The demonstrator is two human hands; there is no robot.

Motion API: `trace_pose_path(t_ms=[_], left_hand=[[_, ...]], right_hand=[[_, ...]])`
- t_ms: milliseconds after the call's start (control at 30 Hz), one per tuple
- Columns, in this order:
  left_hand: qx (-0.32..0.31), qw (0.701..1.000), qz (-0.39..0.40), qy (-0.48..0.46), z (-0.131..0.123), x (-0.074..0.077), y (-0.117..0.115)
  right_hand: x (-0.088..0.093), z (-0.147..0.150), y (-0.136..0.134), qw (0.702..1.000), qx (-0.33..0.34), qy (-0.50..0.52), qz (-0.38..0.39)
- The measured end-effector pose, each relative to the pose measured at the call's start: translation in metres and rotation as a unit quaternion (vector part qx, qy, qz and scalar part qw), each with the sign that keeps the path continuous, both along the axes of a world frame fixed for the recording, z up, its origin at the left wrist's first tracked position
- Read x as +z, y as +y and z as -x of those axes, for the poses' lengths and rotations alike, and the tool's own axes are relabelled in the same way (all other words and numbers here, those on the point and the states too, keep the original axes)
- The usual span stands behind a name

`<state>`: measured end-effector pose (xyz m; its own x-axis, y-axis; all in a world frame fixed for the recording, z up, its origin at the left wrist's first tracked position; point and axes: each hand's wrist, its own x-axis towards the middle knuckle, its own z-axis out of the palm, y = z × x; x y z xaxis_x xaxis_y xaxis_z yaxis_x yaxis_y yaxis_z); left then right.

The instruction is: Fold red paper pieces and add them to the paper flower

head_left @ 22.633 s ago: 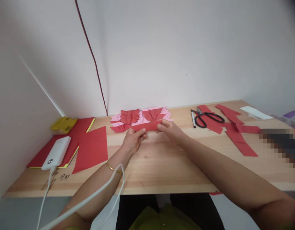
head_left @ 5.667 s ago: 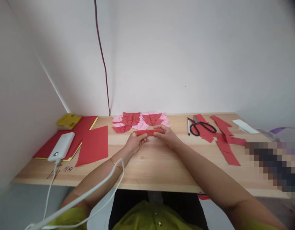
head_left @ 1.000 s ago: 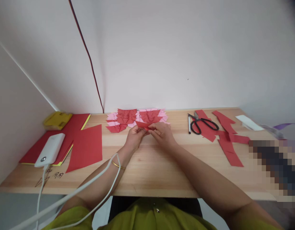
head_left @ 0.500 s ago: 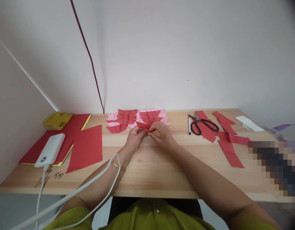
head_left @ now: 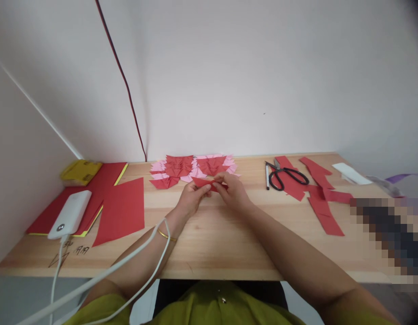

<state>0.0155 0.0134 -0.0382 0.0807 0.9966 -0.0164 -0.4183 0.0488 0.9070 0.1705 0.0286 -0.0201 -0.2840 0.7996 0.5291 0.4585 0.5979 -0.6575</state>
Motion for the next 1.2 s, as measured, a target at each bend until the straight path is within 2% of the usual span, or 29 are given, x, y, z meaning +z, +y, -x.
trace_pose_path(t_ms=[133,300,467,833,1200], left_hand=[[0.029,0.999,-0.003,0.018,0.0003,0.0004,0.0009],[0.036,0.999,0.005,0.003,-0.0013,0.0046,-0.0008],[0.026,1.0,-0.005,0.007,-0.001,0.0067,-0.0016],[0.031,0.993,-0.066,0.094,0.0035,0.0034,-0.0006],[0.034,0.994,-0.07,0.08,0.0011,0.0065,-0.0009]], right_hand=[[-0.001,0.0003,-0.0005,1.0,0.007,-0.008,-0.012],[-0.0001,-0.0007,-0.0013,0.999,0.011,-0.033,-0.029],[0.0015,-0.0008,-0.0012,0.999,0.014,-0.029,-0.026],[0.0082,-0.0024,0.0005,0.997,0.053,-0.055,-0.005],[0.0076,-0.0024,-0.0002,0.997,0.061,-0.052,-0.023]])
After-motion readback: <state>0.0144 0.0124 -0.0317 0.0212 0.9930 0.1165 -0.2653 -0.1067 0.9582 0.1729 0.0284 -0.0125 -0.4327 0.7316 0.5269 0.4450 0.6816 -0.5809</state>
